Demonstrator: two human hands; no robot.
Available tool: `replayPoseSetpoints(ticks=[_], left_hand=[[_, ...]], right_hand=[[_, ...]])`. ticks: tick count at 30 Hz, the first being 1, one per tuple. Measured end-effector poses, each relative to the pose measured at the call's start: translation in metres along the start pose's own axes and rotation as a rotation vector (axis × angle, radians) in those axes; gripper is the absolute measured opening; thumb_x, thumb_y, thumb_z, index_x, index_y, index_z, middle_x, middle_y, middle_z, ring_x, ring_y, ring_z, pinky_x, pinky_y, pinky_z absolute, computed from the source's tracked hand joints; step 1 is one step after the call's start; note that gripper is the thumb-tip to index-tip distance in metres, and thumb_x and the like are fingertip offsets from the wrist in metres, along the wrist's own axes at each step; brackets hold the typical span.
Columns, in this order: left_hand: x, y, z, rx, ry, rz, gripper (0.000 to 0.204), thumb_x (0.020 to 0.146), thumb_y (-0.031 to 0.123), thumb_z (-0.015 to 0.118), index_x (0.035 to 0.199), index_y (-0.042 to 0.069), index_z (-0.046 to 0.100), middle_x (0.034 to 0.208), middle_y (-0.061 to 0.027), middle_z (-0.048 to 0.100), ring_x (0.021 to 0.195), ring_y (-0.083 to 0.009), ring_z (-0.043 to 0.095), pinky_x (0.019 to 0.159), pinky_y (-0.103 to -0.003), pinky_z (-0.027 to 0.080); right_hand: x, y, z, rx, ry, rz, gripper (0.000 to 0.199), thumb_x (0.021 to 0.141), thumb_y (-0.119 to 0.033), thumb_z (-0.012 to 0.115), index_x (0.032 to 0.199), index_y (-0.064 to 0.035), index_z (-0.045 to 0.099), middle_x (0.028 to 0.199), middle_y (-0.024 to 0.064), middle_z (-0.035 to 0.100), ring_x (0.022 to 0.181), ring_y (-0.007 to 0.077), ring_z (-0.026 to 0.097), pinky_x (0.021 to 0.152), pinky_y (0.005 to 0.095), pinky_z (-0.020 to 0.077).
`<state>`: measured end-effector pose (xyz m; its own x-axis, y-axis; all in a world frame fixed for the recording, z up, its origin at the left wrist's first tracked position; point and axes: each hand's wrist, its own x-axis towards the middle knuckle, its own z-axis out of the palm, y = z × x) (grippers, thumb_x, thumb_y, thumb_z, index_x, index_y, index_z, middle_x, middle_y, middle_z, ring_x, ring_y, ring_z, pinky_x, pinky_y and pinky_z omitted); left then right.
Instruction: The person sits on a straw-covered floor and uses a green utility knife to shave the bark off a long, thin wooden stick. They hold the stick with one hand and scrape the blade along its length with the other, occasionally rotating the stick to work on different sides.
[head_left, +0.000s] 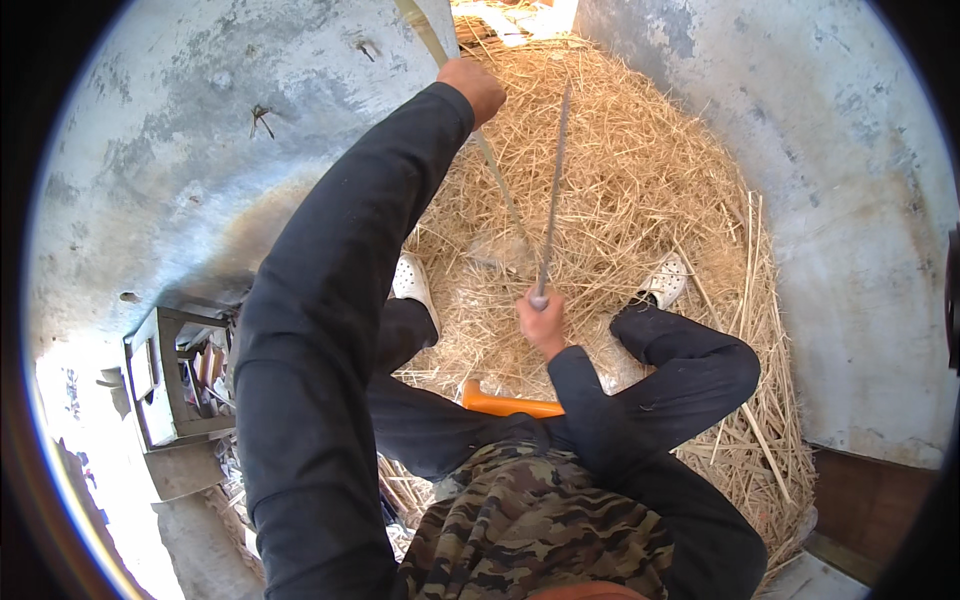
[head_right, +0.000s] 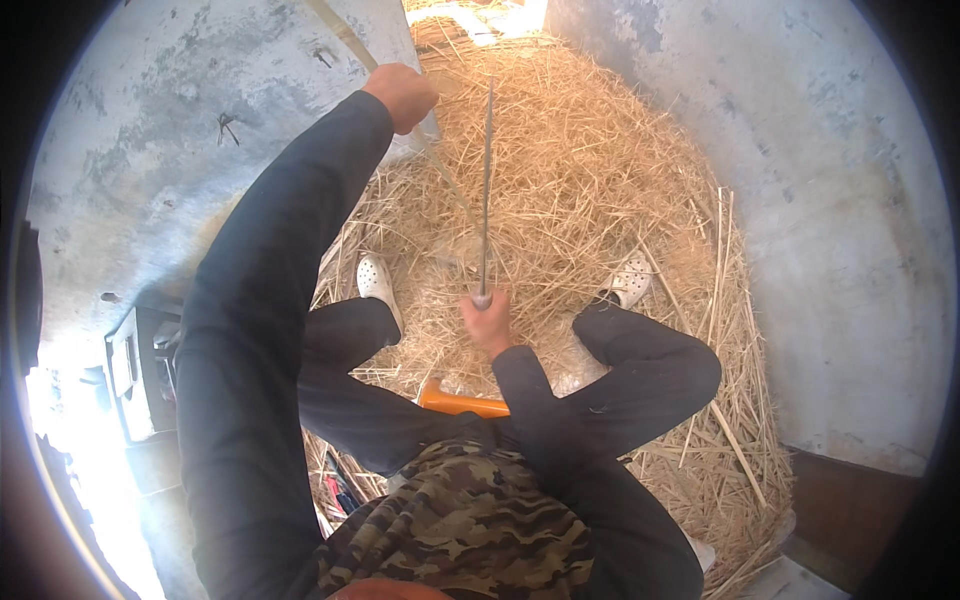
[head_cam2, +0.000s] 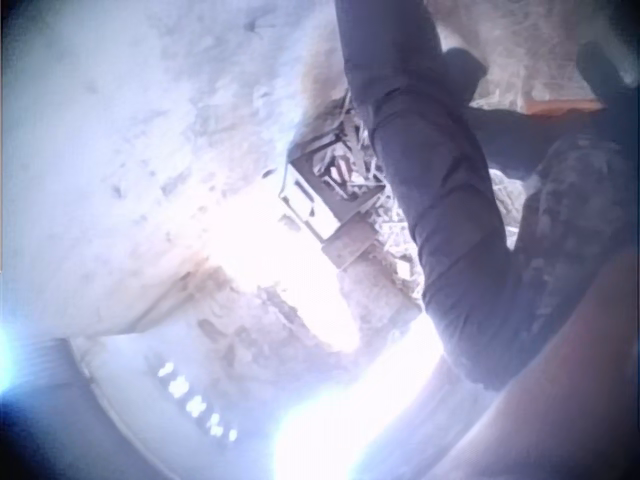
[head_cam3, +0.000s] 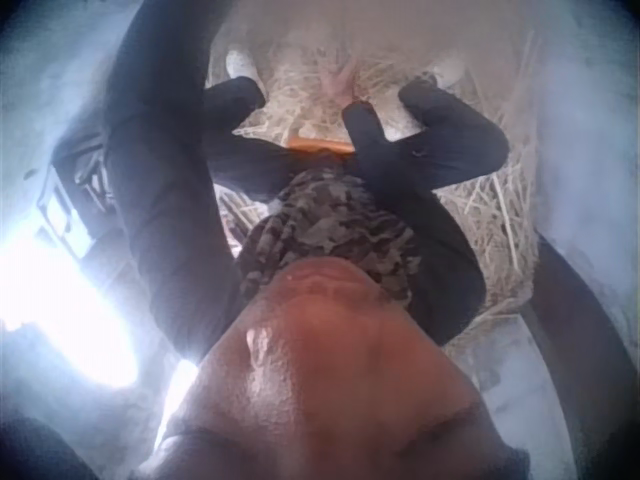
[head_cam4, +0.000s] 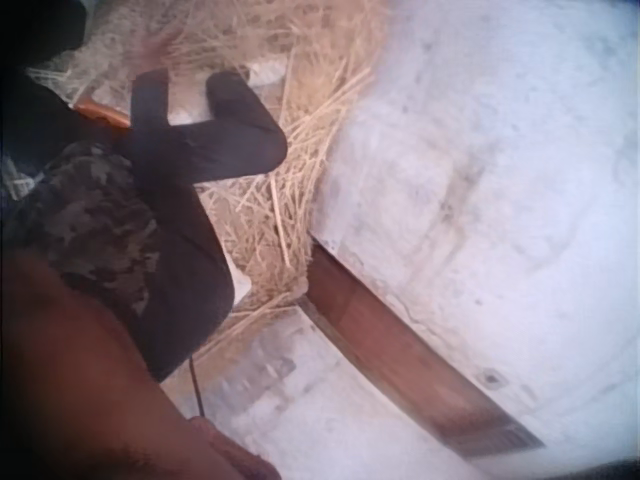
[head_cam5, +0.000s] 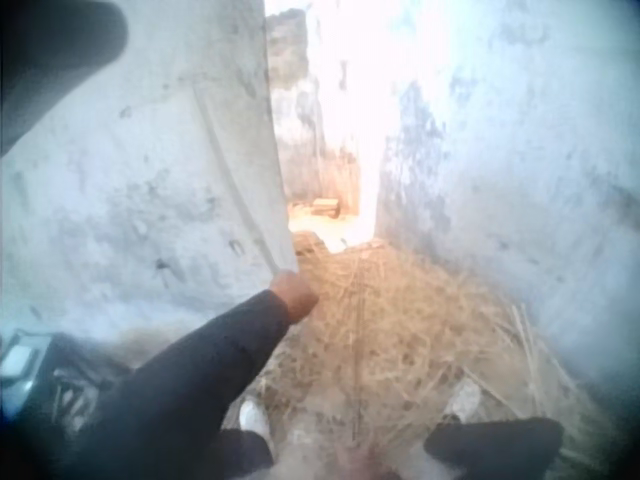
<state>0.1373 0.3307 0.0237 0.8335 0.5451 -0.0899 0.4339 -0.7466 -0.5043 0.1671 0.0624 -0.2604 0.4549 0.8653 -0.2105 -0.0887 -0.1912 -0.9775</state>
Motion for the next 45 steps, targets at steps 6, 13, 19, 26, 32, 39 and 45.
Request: replayPoseSetpoints(ticks=[6,13,19,26,32,39,45], left_hand=[[0.019,-0.012,0.015,0.038,0.13,0.003,0.01,0.07,0.008,0.073,0.079,0.01,0.071,0.077,-0.0083,0.07,0.079,-0.0274,0.069,0.063,-0.039,0.054],[0.005,0.01,0.001,0.004,0.148,0.08,0.008,0.068,0.003,0.069,0.073,0.008,0.068,0.071,-0.0089,0.068,0.072,-0.0278,0.069,0.059,-0.038,0.054],[0.004,0.02,-0.004,0.051,0.197,0.17,0.007,0.069,0.003,0.067,0.07,0.01,0.068,0.069,-0.0072,0.066,0.07,-0.027,0.068,0.057,-0.038,0.053],[-0.007,-0.002,0.017,0.102,0.255,0.154,0.016,0.078,0.013,0.059,0.064,0.013,0.068,0.067,-0.005,0.068,0.068,-0.0235,0.068,0.059,-0.037,0.052],[-0.022,-0.006,0.018,0.1,0.215,0.192,0.015,0.077,0.012,0.059,0.064,0.012,0.068,0.069,-0.0063,0.068,0.068,-0.0252,0.068,0.06,-0.039,0.053],[-0.027,-0.01,0.037,0.01,0.158,0.174,0.005,0.071,0.011,0.068,0.067,0.01,0.069,0.07,-0.0082,0.068,0.068,-0.0273,0.068,0.059,-0.038,0.053],[-0.025,0.03,0.06,-0.008,0.088,0.186,0.018,0.082,0.013,0.057,0.068,0.011,0.069,0.074,-0.0072,0.071,0.068,-0.0248,0.07,0.058,-0.038,0.053]], right_hand=[[-0.009,0.095,-0.016,0.027,0.039,0.562,0.015,0.082,-0.011,0.051,0.069,-0.0047,0.052,0.05,0.0043,0.047,0.034,0.0176,0.044,0.032,0.0357,0.0327],[0.009,-0.031,-0.019,0.252,-0.095,0.139,0.014,0.08,-0.01,0.062,0.071,-0.003,0.053,0.051,0.0037,0.05,0.038,0.0149,0.05,0.036,0.0309,0.0367],[-0.021,0.107,-0.009,0.049,0.083,0.56,0.016,0.081,-0.008,0.059,0.069,-0.0029,0.05,0.05,0.0036,0.047,0.035,0.0148,0.044,0.033,0.0305,0.0331],[-0.003,-0.004,-0.015,0.148,-0.069,0.397,0.012,0.08,-0.004,0.057,0.072,-0.0029,0.049,0.052,0.0034,0.047,0.035,0.0137,0.043,0.033,0.0293,0.0342],[-0.001,-0.021,-0.002,0.439,-0.107,0.12,0.018,0.081,-0.003,0.058,0.067,-0.0059,0.046,0.051,0.0017,0.048,0.037,0.011,0.045,0.034,0.0295,0.0343],[-0.006,0.064,-0.006,0.221,-0.021,0.66,0.009,0.077,-0.003,0.053,0.07,-0.0044,0.049,0.048,0.0028,0.043,0.034,0.0132,0.04,0.032,0.0302,0.0334],[-0.002,-0.034,-0.021,0.199,-0.031,0.196,0.015,0.078,-0.004,0.058,0.068,-0.004,0.047,0.05,0.0024,0.046,0.034,0.0119,0.043,0.033,0.0284,0.0339]])
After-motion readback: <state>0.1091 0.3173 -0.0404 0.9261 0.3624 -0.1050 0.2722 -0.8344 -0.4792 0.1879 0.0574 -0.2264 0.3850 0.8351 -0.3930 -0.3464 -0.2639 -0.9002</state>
